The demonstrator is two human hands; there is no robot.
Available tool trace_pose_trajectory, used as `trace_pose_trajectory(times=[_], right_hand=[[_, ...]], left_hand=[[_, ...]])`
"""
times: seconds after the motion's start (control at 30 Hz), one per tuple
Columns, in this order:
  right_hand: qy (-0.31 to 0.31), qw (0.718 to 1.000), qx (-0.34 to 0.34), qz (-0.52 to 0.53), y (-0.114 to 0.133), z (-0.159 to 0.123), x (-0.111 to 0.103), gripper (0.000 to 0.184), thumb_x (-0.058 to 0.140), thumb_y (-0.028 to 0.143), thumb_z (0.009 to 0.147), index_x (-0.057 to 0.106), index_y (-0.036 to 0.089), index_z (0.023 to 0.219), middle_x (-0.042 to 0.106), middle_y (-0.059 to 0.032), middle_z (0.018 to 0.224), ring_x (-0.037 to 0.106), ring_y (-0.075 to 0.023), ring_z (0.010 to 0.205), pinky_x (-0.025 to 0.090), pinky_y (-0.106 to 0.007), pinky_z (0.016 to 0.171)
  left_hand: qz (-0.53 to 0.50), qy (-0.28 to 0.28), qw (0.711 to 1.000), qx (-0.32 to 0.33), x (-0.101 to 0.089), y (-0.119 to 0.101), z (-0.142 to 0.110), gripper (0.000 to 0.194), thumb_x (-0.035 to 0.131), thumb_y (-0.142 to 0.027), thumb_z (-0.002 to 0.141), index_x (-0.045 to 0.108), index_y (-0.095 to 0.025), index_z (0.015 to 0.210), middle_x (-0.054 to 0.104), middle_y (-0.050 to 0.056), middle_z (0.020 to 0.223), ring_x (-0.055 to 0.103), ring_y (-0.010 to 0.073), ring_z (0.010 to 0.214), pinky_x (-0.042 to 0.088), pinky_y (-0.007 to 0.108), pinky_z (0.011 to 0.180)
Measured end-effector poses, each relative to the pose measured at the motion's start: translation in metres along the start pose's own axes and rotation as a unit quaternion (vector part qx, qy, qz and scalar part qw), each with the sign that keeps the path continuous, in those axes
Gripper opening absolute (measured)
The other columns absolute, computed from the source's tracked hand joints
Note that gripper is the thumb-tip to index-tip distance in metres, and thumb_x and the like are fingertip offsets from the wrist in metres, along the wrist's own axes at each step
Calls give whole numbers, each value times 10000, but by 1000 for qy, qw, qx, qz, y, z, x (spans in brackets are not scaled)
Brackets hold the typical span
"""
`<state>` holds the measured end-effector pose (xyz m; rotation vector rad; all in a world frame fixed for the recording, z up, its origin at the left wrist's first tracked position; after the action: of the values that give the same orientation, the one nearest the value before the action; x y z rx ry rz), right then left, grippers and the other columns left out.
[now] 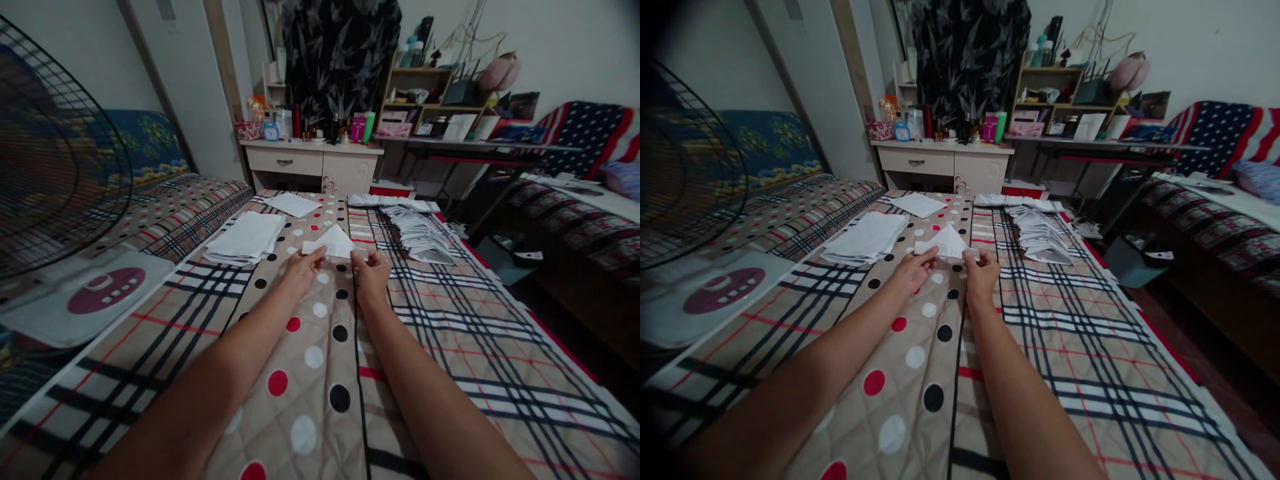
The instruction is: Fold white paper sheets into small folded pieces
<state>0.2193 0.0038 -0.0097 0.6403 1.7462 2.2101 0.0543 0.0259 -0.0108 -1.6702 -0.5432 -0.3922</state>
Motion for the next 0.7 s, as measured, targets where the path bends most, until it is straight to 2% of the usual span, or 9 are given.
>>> trace_pose_trajectory(times=[0.27, 0.43, 0.53, 0.6, 0.7], right_hand=[[5, 998, -50, 30, 9, -4, -3, 308, 710, 402, 647, 562, 184, 809, 621, 0, 739, 554, -138, 633, 468, -274, 632], [5, 998, -69, -2, 13, -6, 1, 281, 696, 409, 683, 565, 185, 791, 621, -4, 723, 560, -145, 641, 476, -279, 631], [6, 996, -80, 28, 12, -7, 3, 276, 731, 388, 665, 589, 175, 767, 619, 9, 699, 544, -129, 616, 460, -263, 608], [16, 996, -63, 57, 9, -8, 6, 298, 760, 388, 642, 604, 169, 772, 623, 19, 683, 529, -118, 584, 442, -253, 574], [51, 996, -2, 74, 5, -12, 13, 345, 804, 382, 590, 642, 156, 794, 663, 3, 693, 547, -127, 583, 428, -250, 541]], left_hand=[[-31, 23, 999, -23, 12, 11, -14, 229, 852, -76, 573, 658, -108, 690, 691, 18, 652, 652, 101, 606, 512, 217, 627], [-50, 36, 998, -35, 14, 15, -14, 182, 827, -61, 610, 661, -103, 672, 707, 38, 672, 673, 107, 619, 521, 204, 621], [-57, 42, 997, -28, 13, 17, -12, 182, 833, -66, 593, 672, -96, 671, 712, 46, 667, 677, 112, 622, 520, 200, 618], [-63, 42, 997, -18, 13, 17, -10, 190, 840, -72, 574, 671, -97, 659, 711, 41, 654, 670, 108, 611, 511, 197, 612], [-70, 39, 997, -5, 15, 18, -10, 209, 849, -74, 535, 675, -102, 650, 713, 32, 647, 657, 108, 595, 501, 210, 620]])
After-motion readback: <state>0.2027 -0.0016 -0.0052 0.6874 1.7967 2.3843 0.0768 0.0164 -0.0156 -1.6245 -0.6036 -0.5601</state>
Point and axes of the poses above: each hand's wrist, its own z-axis towards the middle knuckle, its own x-axis out of the palm, y = z × x, the point moved 5 cm from there along z, towards the middle knuckle
